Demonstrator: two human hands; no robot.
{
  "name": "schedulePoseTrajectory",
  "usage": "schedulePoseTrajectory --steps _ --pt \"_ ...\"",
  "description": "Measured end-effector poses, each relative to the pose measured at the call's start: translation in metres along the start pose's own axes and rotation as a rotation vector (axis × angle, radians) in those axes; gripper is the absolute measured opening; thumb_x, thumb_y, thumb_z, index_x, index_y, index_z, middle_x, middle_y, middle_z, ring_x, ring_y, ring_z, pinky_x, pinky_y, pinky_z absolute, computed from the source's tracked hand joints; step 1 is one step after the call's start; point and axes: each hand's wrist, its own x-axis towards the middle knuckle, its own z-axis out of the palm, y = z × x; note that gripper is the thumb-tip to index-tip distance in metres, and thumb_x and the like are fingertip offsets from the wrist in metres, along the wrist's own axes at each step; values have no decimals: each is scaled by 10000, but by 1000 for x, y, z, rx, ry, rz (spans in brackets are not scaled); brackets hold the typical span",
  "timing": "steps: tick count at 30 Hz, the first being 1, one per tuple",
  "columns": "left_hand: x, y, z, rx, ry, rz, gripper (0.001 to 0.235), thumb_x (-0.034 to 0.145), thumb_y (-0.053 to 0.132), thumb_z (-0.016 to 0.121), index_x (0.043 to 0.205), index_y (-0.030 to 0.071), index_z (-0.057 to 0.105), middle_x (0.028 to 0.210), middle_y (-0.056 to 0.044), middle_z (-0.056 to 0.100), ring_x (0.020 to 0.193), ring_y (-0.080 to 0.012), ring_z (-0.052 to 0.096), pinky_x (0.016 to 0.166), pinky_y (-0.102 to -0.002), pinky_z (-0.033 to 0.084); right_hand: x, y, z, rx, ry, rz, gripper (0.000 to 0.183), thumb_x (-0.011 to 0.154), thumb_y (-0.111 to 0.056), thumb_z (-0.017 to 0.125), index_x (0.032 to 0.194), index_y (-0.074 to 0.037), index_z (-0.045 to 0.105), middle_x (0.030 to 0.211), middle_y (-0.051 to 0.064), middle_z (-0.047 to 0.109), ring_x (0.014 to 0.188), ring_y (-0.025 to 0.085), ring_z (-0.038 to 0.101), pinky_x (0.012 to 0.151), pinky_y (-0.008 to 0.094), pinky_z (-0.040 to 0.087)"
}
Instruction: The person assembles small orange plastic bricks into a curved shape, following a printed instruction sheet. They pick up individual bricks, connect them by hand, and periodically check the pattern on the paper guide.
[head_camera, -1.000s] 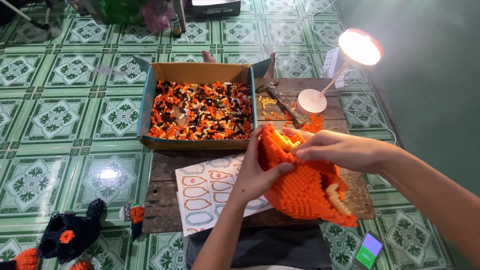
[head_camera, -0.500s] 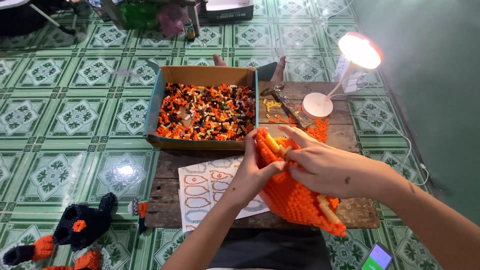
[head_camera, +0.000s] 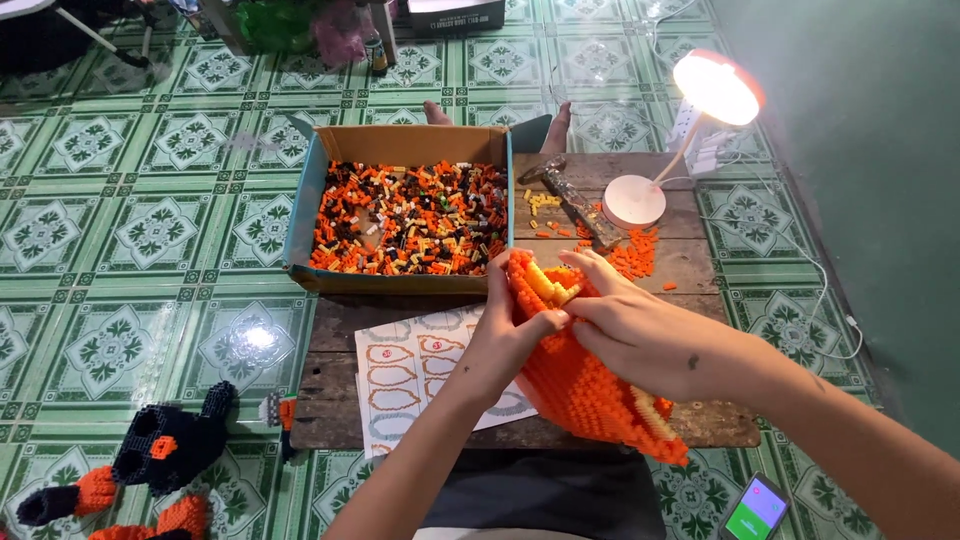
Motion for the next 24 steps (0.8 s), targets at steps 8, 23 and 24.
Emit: schedulePoseTrajectory --steps 8,23,24 --pt "5 -9 -3 4 18 23 939 938 242 782 1708 193 247 1719 -392 332 1647 -614 304 1321 -774 190 7 -6 -3 36 -2 -11 506 1081 -170 414 1162 100 834 1873 303 86 1701 623 36 1301 811 224" --pt "3 -7 -4 40 17 11 863 937 216 794 1643 214 298 1691 -390 360 1615 -645 340 1295 -809 212 34 51 25 -174 164 -373 395 1071 -139 476 799 -16 734 1117 196 759 1679 436 372 1182 575 457" --pt "4 -8 -5 47 13 4 863 938 230 799 1638 215 294 1696 -383 356 1618 -645 334 1295 -810 211 35 50 26 -197 170 -395 384 1062 -127 475 782 -14 713 1170 203 740 1675 439 364 1140 560 471"
